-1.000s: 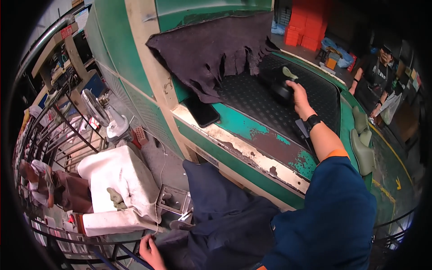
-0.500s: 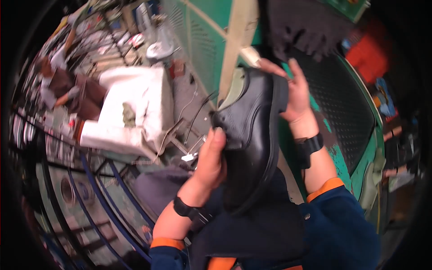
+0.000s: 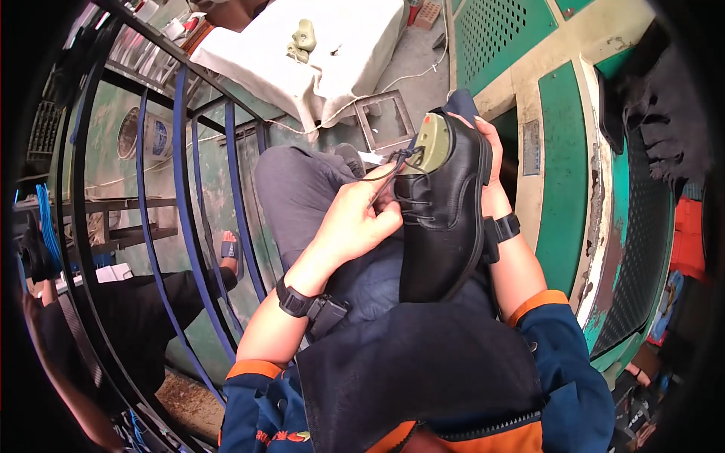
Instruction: Inspecting finished shoes and placing them onto a storage rack.
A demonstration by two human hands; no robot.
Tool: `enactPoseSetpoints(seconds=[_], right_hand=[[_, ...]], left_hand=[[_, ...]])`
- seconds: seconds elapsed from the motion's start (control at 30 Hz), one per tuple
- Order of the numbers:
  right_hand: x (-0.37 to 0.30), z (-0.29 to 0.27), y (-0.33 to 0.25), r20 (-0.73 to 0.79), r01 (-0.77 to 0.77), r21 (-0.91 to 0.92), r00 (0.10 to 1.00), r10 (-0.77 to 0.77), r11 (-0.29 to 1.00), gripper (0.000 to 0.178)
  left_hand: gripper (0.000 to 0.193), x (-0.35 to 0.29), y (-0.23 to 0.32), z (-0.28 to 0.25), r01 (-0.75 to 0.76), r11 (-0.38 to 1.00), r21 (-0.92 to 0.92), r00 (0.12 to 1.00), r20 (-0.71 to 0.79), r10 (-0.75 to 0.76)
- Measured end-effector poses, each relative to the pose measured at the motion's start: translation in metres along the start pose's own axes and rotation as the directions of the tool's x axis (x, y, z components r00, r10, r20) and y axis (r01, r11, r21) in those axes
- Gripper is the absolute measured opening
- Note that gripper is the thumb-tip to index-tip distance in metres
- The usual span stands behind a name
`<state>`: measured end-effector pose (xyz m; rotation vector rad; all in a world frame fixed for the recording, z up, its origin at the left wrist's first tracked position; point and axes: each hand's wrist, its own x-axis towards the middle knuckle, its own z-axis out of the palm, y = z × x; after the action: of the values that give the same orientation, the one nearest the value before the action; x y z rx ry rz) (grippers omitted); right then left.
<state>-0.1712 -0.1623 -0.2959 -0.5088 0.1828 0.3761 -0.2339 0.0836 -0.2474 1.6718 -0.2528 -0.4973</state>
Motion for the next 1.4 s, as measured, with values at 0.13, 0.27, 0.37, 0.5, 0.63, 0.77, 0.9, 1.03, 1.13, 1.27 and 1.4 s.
enactPoseSetpoints(seconds=[0.13,0.27,0.37,0.5,0.63,0.77,0.9,1.03,1.13,1.27,1.4], right_hand=[[-0.005,-0.026,-0.011,0.055,0.056,0.076,0.997,-0.061,0.996,0.05],[-0.01,-0.037,-0.021,0.08,0.075,0.102,0.993,-0.083,0.992,0.05],[-0.007,-0.039,-0.021,-0.014,0.117,-0.001,0.993,-0.117,0.993,0.058],[-0.017,-0.04,-0.012,-0.036,0.223,-0.279,0.969,-0.242,0.934,0.059],[-0.007,-0.064,-0.002,-0.184,0.081,-0.421,0.968,-0.172,0.903,0.036],[0.013,-0.071,0.009,-0.273,-0.002,-0.439,0.953,-0.132,0.899,0.024],[0.034,-0.057,0.017,-0.223,-0.077,-0.39,0.975,-0.013,0.918,0.019],[0.047,-0.032,0.015,-0.138,-0.137,-0.517,0.987,0.076,0.845,0.019],[0.061,-0.045,0.018,-0.079,-0.153,-0.58,0.988,0.131,0.8,0.027],[0.076,-0.03,0.036,0.03,-0.144,-0.627,0.978,0.208,0.766,0.031],[0.072,-0.047,0.036,0.141,0.114,-0.675,0.99,-0.024,0.729,0.031]], left_hand=[[0.068,0.021,-0.015,0.018,-0.101,0.957,-0.271,0.995,-0.003,0.104],[0.058,0.03,-0.021,0.023,0.165,0.804,-0.571,0.986,0.082,-0.144],[0.05,0.024,-0.033,0.031,0.252,0.718,-0.648,0.964,0.105,-0.244],[0.055,0.003,-0.045,0.049,0.304,0.503,-0.809,0.951,0.23,-0.205],[0.052,0.006,-0.071,0.051,0.48,0.133,-0.867,0.822,0.391,-0.413],[0.039,0.019,-0.052,0.052,0.461,-0.056,-0.886,0.777,0.434,-0.456],[0.034,0.011,-0.085,0.046,0.376,0.1,-0.921,0.826,0.284,-0.487],[0.062,0.034,-0.083,0.021,0.321,0.612,-0.723,0.843,-0.077,-0.533],[0.062,0.087,-0.071,-0.004,0.325,0.768,-0.552,0.894,-0.087,-0.441],[0.062,0.143,-0.132,-0.022,0.246,0.792,-0.558,0.905,-0.16,-0.394],[0.041,0.158,-0.098,0.013,0.433,0.456,-0.778,0.857,0.199,-0.475]])
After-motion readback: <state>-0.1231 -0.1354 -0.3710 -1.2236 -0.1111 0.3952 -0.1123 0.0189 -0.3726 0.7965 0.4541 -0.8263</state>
